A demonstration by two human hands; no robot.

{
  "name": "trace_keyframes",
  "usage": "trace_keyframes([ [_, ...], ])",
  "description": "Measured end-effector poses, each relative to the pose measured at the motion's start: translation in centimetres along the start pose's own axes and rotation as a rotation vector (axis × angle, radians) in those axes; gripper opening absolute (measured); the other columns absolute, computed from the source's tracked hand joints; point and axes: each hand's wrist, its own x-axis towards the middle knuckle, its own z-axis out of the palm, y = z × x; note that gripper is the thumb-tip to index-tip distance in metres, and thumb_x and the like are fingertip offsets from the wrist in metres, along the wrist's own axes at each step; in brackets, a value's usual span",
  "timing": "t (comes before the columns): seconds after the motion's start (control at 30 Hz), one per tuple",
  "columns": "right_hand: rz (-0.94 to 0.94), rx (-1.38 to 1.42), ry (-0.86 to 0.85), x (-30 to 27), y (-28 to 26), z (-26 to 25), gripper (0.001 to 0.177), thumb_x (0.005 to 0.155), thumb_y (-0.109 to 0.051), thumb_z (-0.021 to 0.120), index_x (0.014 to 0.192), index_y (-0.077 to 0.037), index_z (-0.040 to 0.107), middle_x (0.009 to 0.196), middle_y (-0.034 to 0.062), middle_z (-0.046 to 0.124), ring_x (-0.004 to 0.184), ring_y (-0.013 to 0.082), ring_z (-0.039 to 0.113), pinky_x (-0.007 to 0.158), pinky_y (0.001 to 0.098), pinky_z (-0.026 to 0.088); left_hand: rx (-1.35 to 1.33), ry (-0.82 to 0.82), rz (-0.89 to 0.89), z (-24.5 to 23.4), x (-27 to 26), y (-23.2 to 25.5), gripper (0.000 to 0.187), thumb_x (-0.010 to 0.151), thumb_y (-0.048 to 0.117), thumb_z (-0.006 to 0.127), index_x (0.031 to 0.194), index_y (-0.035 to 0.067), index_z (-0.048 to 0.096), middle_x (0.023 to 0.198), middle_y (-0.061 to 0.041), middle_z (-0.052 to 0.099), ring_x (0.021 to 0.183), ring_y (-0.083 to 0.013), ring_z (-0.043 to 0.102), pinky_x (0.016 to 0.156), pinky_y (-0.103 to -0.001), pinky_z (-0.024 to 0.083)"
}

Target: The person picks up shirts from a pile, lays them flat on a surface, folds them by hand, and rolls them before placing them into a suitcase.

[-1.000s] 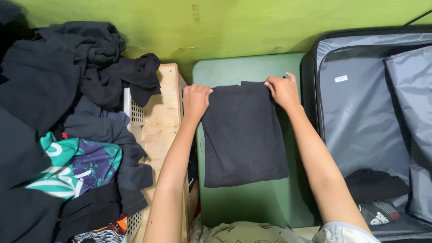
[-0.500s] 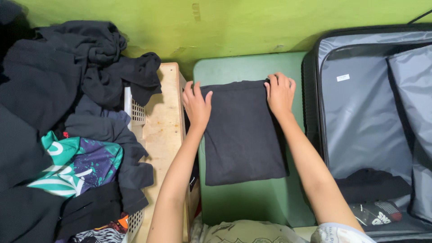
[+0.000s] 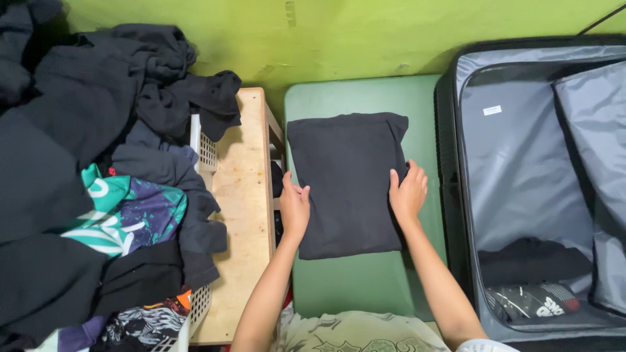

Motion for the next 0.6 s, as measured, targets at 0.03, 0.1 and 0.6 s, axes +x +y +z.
trace_keyframes([
  [0.03,0.015,-0.004,-0.014,-0.7,0.3,-0.2,0.057,0.098,-0.032,0.069,0.142,-0.001,0.051,0.133,0.0192,0.058,0.124,0.0402,0.053,0.103,0.0515,0.041,-0.002,0.002,0.003,0.0,-0.1,-0.4,0.058,0.093,0.007,0.069,0.144,0.001,0.042,0.083,-0.014,0.063,0.079,-0.0317,0.066,0.083,-0.042,0.054],
  [0.1,0.032,-0.01,-0.021,-1.9,0.8,-0.6,0.056,0.098,-0.033,0.069,0.141,-0.001,0.051,0.131,0.0193,0.06,0.123,0.0401,0.054,0.102,0.0518,0.042,0.006,0.151,0.154,0.2,-0.1,-1.1,0.047,0.093,0.004,0.07,0.135,0.001,0.05,0.078,-0.01,0.062,0.074,-0.0293,0.066,0.074,-0.043,0.054],
  [0.6,-0.377,-0.011,-0.051,-12.0,0.5,-8.3,0.069,0.084,-0.041,0.079,0.141,-0.008,0.056,0.153,0.0229,0.036,0.134,0.0449,0.041,0.112,0.0557,0.033,0.373,-0.217,0.75,-2.9,-11.9,2.2,0.079,0.081,0.044,0.081,0.137,-0.002,0.051,0.153,-0.021,0.043,0.142,-0.0387,0.04,0.116,-0.058,0.03],
])
